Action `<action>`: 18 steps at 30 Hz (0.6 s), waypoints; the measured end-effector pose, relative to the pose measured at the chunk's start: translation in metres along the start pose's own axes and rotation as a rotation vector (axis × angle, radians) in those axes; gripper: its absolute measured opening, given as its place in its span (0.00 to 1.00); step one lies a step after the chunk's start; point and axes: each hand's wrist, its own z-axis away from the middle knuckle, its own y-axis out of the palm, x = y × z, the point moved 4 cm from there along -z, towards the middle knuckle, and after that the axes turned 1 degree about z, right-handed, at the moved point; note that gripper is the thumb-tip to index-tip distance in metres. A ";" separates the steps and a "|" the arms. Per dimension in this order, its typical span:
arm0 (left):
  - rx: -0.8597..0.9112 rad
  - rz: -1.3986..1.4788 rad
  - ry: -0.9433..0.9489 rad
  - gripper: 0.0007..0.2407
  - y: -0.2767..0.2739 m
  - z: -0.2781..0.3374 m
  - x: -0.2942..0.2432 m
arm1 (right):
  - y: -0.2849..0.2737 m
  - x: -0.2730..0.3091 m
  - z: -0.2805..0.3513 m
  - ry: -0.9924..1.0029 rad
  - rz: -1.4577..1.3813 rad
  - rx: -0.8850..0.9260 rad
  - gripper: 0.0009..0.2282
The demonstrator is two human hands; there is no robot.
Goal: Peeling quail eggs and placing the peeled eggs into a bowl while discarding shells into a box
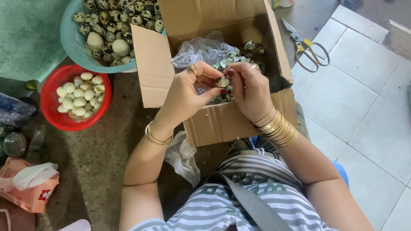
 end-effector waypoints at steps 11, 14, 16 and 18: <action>0.006 -0.057 0.084 0.11 -0.002 -0.002 0.008 | -0.002 -0.005 0.011 0.070 0.081 0.102 0.06; -0.049 -0.056 0.170 0.11 0.004 0.001 0.003 | -0.006 -0.012 0.017 -0.015 0.182 0.150 0.06; -0.060 -0.044 0.170 0.12 0.004 0.000 0.012 | -0.005 -0.010 0.016 -0.029 0.152 0.162 0.05; -0.045 -0.019 0.174 0.12 0.001 -0.001 0.010 | -0.007 -0.009 0.016 -0.026 0.144 0.163 0.04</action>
